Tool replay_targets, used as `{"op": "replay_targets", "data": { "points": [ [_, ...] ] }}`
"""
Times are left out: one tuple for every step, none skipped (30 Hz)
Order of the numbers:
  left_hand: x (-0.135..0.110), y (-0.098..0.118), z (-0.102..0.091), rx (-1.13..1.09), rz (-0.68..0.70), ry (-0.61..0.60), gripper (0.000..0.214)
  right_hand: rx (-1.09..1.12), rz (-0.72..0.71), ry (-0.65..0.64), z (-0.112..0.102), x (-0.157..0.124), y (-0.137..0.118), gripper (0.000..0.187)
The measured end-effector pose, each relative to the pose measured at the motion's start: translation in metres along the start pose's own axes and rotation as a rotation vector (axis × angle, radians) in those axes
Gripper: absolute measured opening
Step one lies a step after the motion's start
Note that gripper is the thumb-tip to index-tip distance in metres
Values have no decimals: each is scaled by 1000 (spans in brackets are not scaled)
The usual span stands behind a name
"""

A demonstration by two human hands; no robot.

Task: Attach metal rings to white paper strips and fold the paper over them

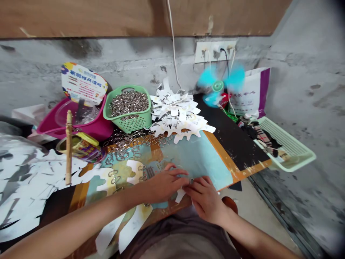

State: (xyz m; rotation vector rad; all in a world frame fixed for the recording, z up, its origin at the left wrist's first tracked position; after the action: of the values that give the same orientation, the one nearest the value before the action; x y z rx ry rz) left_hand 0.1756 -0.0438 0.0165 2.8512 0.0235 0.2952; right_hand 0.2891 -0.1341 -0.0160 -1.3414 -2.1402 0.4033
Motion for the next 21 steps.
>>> {"op": "replay_targets", "data": {
  "points": [
    [2,-3,3,-8,0,0,23,-3,-1,0,0,0,0,47],
    [3,-6,5,-12,-7,8,19,-4,-4,-3,0,0,-1,46],
    [3,-7,6,-10,-12,15,17,-6,-4,-4,1,-1,-2,44],
    [3,-7,7,-1,-7,20,18,-9,3,-5,1,-1,-2,41],
    [2,-6,7,14,6,24,18,-13,17,-8,1,-1,-2,37],
    [0,-4,7,36,28,26,19,-16,37,-15,2,-1,-1,33],
    [-3,-1,7,64,53,35,18,-18,61,-22,2,0,0,31],
    [-7,3,8,91,76,47,18,-18,84,-30,2,1,1,30],
    [-11,6,8,114,90,72,18,-15,102,-41,2,2,1,32],
    [-14,8,8,127,90,106,17,-11,114,-57,2,3,1,35],
    [-18,9,8,128,77,139,16,-10,121,-74,1,5,1,40],
    [-20,10,9,118,56,165,15,-18,127,-93,1,8,0,45],
    [-23,9,11,101,32,181,14,-36,136,-116,1,10,-1,47],
    [-24,8,13,84,11,187,13,-63,146,-140,0,12,-2,46],
    [-25,8,14,70,-2,190,13,-93,157,-161,0,14,-2,44],
    [-25,8,15,58,-7,187,12,-120,167,-179,0,16,-3,40],
    [-25,7,16,49,-9,189,12,-142,177,-192,0,18,-3,36],
    [-25,7,15,43,-12,192,11,-156,185,-200,-1,19,-3,33],
    [-24,7,15,40,-19,193,11,-164,189,-203,0,19,-3,32],
    [-24,6,14,39,-28,192,11,-172,192,-203,0,20,-3,33],
    [-24,6,14,38,-36,187,11,-179,194,-201,0,20,-3,34]
  ]
}}
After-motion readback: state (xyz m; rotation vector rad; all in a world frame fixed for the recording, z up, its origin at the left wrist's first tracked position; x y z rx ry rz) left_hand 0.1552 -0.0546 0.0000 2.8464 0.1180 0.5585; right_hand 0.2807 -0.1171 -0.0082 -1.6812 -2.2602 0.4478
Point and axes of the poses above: each hand's wrist, its own x-axis towards the middle knuckle, its own z-axis out of the palm, y = z × x, the point moved 6 cm from there along x, towards the middle knuckle, and after that the axes turned 2 degrees about x, right-handed, at the moved point
